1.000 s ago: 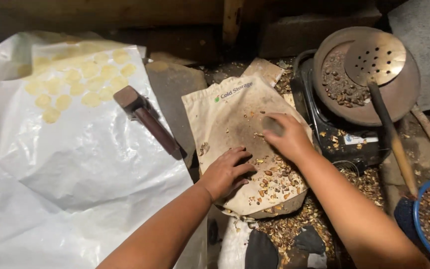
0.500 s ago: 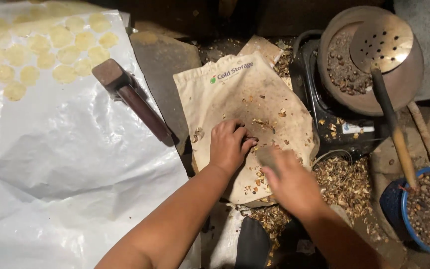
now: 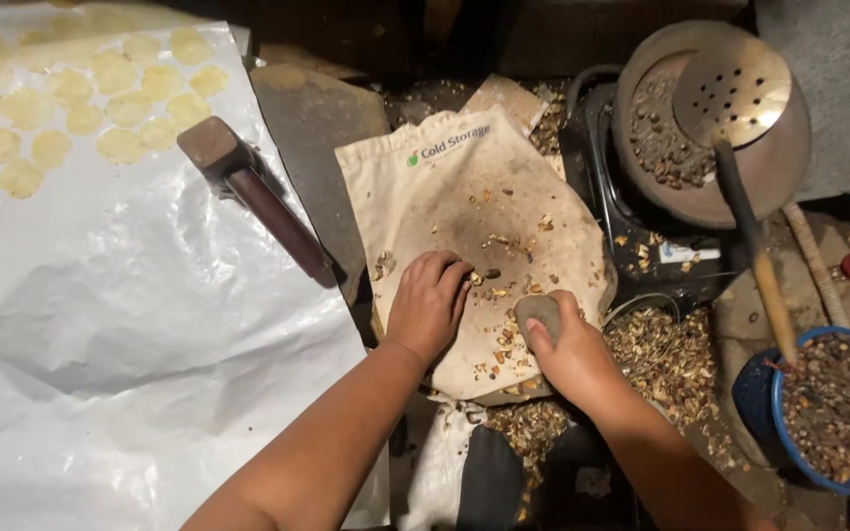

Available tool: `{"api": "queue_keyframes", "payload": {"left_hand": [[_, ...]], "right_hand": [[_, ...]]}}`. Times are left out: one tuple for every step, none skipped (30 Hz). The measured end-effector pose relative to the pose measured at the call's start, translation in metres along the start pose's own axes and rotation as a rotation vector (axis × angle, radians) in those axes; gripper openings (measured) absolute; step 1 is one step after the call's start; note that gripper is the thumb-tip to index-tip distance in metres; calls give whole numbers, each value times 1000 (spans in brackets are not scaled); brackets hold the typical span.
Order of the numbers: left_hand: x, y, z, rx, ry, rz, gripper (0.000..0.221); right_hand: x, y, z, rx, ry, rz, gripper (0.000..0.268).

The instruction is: Cracking nut shells with a stone and flattening the kernels with a wooden mallet

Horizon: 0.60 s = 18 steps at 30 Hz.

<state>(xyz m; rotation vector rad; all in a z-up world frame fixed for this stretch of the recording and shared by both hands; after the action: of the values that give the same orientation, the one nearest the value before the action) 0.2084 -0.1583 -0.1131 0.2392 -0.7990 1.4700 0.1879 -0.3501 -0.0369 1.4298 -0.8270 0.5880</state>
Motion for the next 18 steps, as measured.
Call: {"api": "queue_keyframes", "payload": {"left_hand": [[0,-4,1,-4,-2,9,26],[1,-1,1,5,-6,3,25],[0,3,0,13,-10,-4,24],[1,6,0,24,-11,-14,24],[3,9,1,17,-15,8,24],[4,0,1,-10,-17,41,23],[2,3,3,-19,-15,42,23],[3,3,2,-15,-5,53,21],[4,3,1,-12,5,64,19],[5,3,2,-13,0,71,19],[6,2,2,-19,10,86,18],[6,4,3,-23,21,97,17],[7,4,2,-22,18,100,17],[8,4,2,-26,18,106,17],[8,3,2,-30,19,112,16],[6,2,-1,-31,13,111,16],[5,2,-3,-35,15,114,16],[2,4,-4,-32,20,118,16]], "right_hand": [[7,-9,3,4,3,8,51],[9,-15,2,75,102,1,52],[9,-22,2,145,200,-6,54],[7,-20,-1,146,198,-21,54],[6,-18,-7,216,351,-3,53],[12,-20,-13,278,506,36,53],[3,-15,-9,272,504,43,53],[-3,-12,-12,304,609,114,51],[-9,-9,-15,334,713,186,50],[-2,-12,-17,338,714,192,50],[2,-18,-16,282,631,107,52],[4,-21,-13,225,547,18,54],[10,-26,-16,228,547,20,54],[18,-29,-18,203,451,69,55],[25,-33,-19,178,354,117,55],[27,-29,-29,181,350,118,55],[34,-23,-43,267,260,221,54],[40,-15,-55,349,172,318,53]]}}
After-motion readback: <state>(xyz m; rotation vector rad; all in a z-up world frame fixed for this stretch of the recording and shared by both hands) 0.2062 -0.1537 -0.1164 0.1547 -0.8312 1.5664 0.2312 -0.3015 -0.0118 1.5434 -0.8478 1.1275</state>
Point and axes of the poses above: each hand's wrist, its own y-axis away from the middle knuckle, its own x-axis out of the back of the hand, z = x × y, the point moved 5 cm from there along -y, towards the middle knuckle, and after that the axes turned 15 degrees about y, right-handed, at the moved point
